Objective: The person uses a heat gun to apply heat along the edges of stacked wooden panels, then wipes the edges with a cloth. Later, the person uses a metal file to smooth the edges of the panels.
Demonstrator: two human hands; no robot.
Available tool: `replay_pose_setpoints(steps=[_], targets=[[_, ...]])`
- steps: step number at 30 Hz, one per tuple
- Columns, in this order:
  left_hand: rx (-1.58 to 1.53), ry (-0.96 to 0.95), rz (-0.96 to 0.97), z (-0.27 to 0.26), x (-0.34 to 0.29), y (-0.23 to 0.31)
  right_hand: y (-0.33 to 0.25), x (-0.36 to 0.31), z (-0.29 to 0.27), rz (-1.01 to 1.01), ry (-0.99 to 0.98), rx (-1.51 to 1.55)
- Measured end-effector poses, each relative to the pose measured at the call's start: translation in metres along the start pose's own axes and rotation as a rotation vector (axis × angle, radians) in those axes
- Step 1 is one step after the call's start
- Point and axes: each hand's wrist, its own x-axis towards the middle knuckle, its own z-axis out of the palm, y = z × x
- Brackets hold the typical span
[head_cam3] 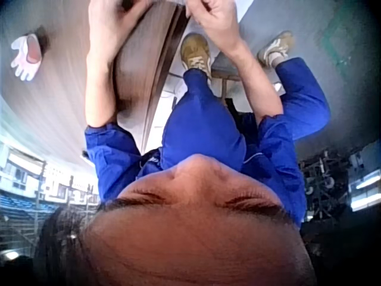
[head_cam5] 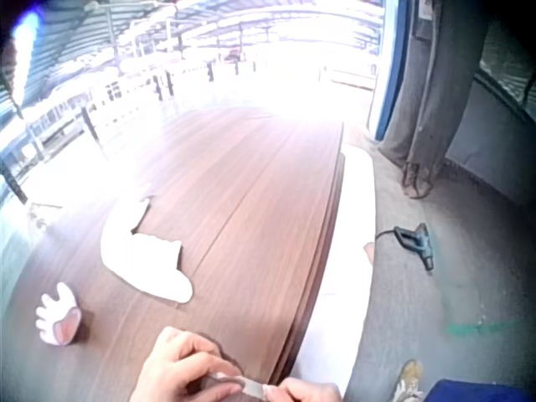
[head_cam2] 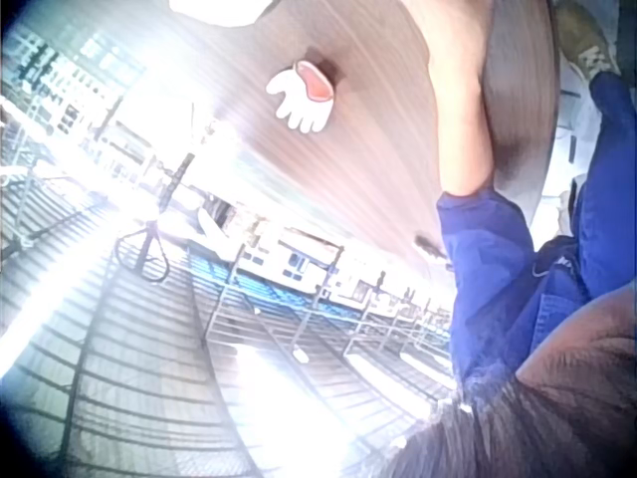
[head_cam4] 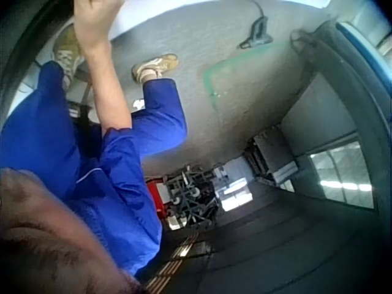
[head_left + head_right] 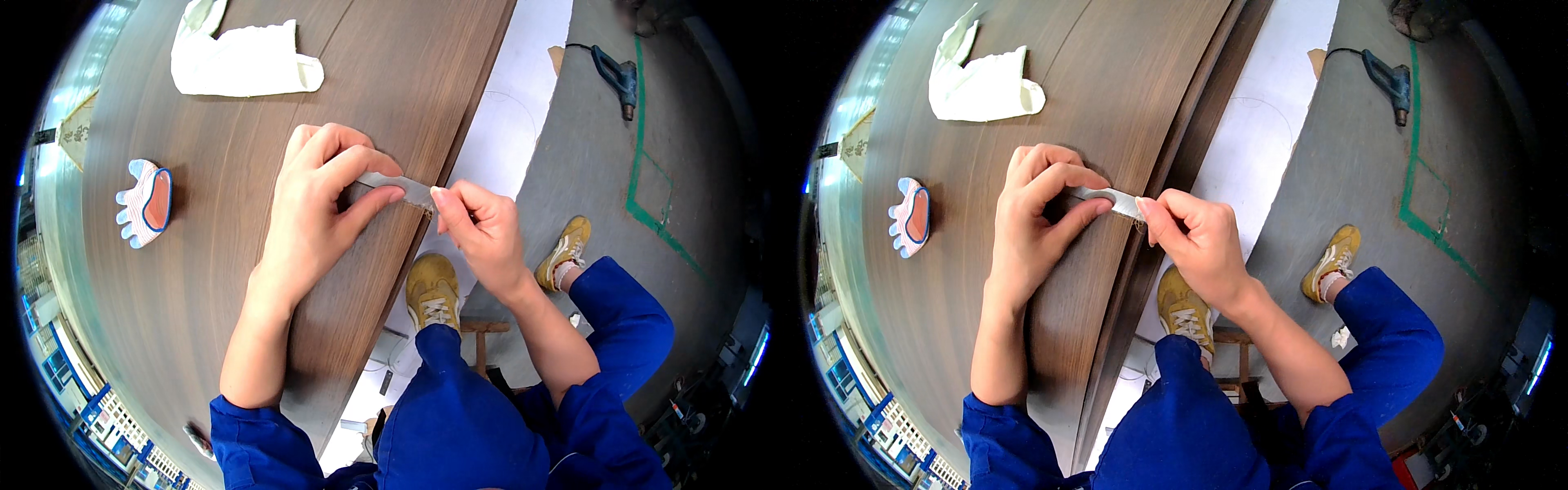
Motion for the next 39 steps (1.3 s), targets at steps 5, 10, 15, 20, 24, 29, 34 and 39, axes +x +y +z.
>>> replay_pose_setpoints(steps=[5, 10, 15, 20, 24, 29, 34, 39], targets=[[-0.005, -0.011, -0.020, -0.001, -0.005, 0.002, -0.001, -0.004, 0.001, -0.006, -0.008, -0.018], [-0.007, -0.016, -0.031, -0.002, -0.012, 0.003, -0.002, -0.010, 0.003, 0.015, -0.034, -0.010], [0.001, -0.014, -0.026, -0.002, -0.017, 0.004, 0.000, -0.014, 0.004, 0.004, -0.041, -0.022], [-0.015, -0.007, -0.026, -0.002, -0.019, 0.004, 0.000, -0.016, 0.005, 0.017, -0.049, -0.017], [-0.018, -0.004, -0.015, -0.002, -0.020, 0.003, 0.000, -0.017, 0.006, 0.024, -0.052, -0.011], [-0.001, -0.021, -0.019, -0.004, -0.023, 0.004, 0.001, -0.020, 0.006, 0.019, -0.067, -0.027], [-0.008, -0.017, -0.024, -0.004, -0.032, 0.007, 0.003, -0.027, 0.010, -0.002, -0.080, -0.036], [-0.034, -0.043, -0.041, -0.008, -0.040, 0.009, 0.003, -0.036, 0.014, 0.046, -0.103, 0.055]])
